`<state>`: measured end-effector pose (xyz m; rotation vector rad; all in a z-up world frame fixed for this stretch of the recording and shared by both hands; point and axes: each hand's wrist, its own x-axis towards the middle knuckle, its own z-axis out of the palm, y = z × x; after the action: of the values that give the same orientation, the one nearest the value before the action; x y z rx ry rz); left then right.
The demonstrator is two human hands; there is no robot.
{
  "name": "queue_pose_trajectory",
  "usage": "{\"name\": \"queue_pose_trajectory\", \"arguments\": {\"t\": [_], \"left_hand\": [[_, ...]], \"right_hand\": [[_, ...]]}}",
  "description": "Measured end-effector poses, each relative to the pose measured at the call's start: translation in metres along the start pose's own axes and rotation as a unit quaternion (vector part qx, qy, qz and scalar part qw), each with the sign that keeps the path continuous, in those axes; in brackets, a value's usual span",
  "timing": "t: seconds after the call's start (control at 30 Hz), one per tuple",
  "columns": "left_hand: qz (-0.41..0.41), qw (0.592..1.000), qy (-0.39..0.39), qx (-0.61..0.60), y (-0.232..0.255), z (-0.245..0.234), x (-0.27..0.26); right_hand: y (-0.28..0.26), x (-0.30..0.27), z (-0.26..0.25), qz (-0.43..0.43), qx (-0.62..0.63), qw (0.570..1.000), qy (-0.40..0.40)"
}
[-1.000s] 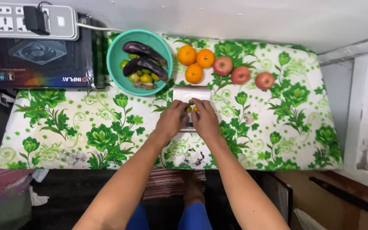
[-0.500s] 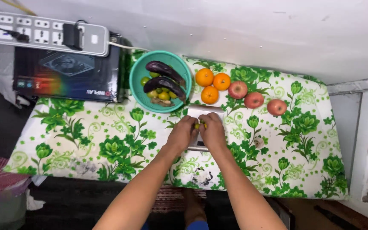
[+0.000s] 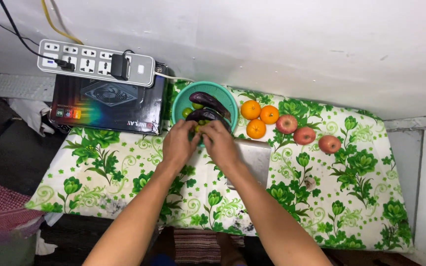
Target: Weighing different types of fruit and ginger on a digital scale
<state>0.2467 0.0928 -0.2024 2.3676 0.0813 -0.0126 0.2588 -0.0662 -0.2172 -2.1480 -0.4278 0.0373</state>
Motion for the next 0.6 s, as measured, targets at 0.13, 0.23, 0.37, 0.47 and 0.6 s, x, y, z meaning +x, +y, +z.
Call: {"name": "queue_pose_trajectory", "arguments": {"t": [0.13, 0.23, 0.37, 0.47, 0.6], "left_hand": [[0.001, 0.999, -0.006, 0.049, -0.012, 0.015, 0.005], [0.009, 0.998, 0.035, 0.049, -0.012, 0.023, 0.003], [0.007, 0.999, 0.034, 0.011, -0.002, 0.014, -0.003], [0.011, 0.999, 0.041, -0.024, 0.010, 0.010, -0.013], [0.039, 0.997, 0.041, -0.054, 0.022, 0.019, -0.023]], "right_hand": [[-0.010, 0.006, 0.016, 0.003, -0.088, 0.996, -0.001], [-0.014, 0.009, 0.019, 0.015, -0.107, 0.994, 0.008], [-0.016, 0.011, 0.016, -0.009, -0.128, 0.991, 0.029], [-0.028, 0.003, 0.000, 0.000, -0.098, 0.995, 0.030], [-0.008, -0.024, -0.007, 0.012, -0.004, 0.998, 0.064]]}}
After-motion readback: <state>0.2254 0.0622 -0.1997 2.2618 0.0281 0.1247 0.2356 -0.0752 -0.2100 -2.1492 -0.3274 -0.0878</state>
